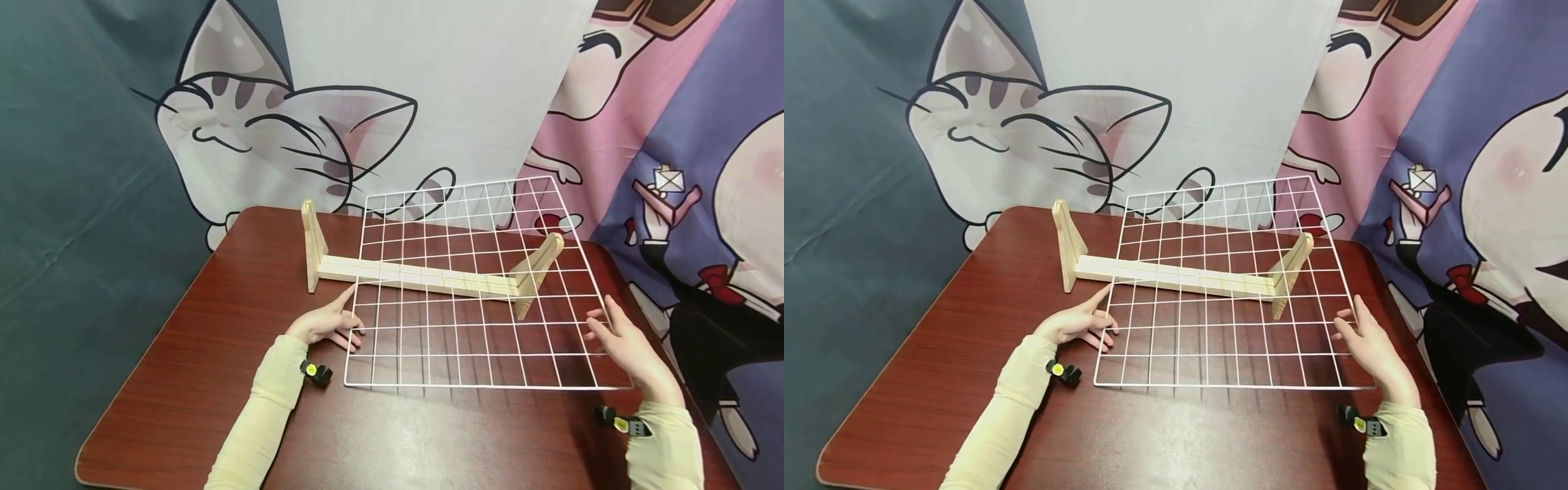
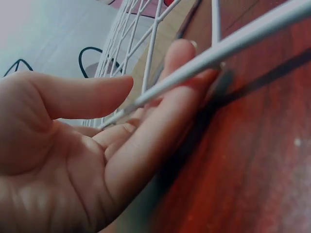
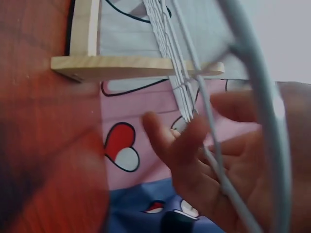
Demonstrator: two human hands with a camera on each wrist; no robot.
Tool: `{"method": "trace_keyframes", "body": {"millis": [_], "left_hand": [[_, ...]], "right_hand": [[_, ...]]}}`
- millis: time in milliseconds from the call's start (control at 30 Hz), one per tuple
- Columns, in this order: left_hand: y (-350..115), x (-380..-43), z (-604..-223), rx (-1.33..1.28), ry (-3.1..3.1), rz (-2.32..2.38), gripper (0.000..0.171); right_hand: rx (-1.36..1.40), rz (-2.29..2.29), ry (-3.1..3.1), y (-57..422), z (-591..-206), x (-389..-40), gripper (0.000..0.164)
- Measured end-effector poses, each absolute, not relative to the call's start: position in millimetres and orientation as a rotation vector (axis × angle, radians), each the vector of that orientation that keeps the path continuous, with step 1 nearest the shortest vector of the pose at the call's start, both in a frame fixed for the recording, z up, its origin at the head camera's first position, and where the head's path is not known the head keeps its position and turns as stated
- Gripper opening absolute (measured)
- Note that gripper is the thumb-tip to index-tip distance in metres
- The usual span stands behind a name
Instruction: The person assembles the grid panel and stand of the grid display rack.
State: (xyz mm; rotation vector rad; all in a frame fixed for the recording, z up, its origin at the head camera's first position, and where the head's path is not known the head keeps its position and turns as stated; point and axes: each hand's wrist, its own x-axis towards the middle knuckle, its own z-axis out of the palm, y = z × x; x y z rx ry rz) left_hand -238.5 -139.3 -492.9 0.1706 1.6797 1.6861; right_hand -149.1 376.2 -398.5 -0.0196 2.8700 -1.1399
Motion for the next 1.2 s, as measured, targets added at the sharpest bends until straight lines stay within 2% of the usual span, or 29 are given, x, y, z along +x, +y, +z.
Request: {"method": "trace_keyframes", "body": {"millis": [333, 567, 667, 967, 1200], "left_hand": [[-141, -236, -500, 0.173, 1.691, 1.73, 0.083], [-136, -235, -499, 0.174, 1.764, 1.696, 0.05], [-134, -234, -499, 0.16, 1.769, 1.708, 0.043], [-136, -232, -501, 0.108, 1.748, 1.736, 0.039], [-140, -229, -499, 0.173, 1.684, 1.761, 0.043]], "right_hand": [[0.253, -1.261, 2.955, 367, -408, -146, 0.052], [0.298, -1.318, 3.048, 366, -412, -147, 0.038], [0.329, -1.346, 3.044, 366, -412, -148, 0.037], [0.4, -1.374, 3.062, 363, -413, -148, 0.034], [0.455, -1.401, 3.07, 361, -413, -146, 0.032]]}}
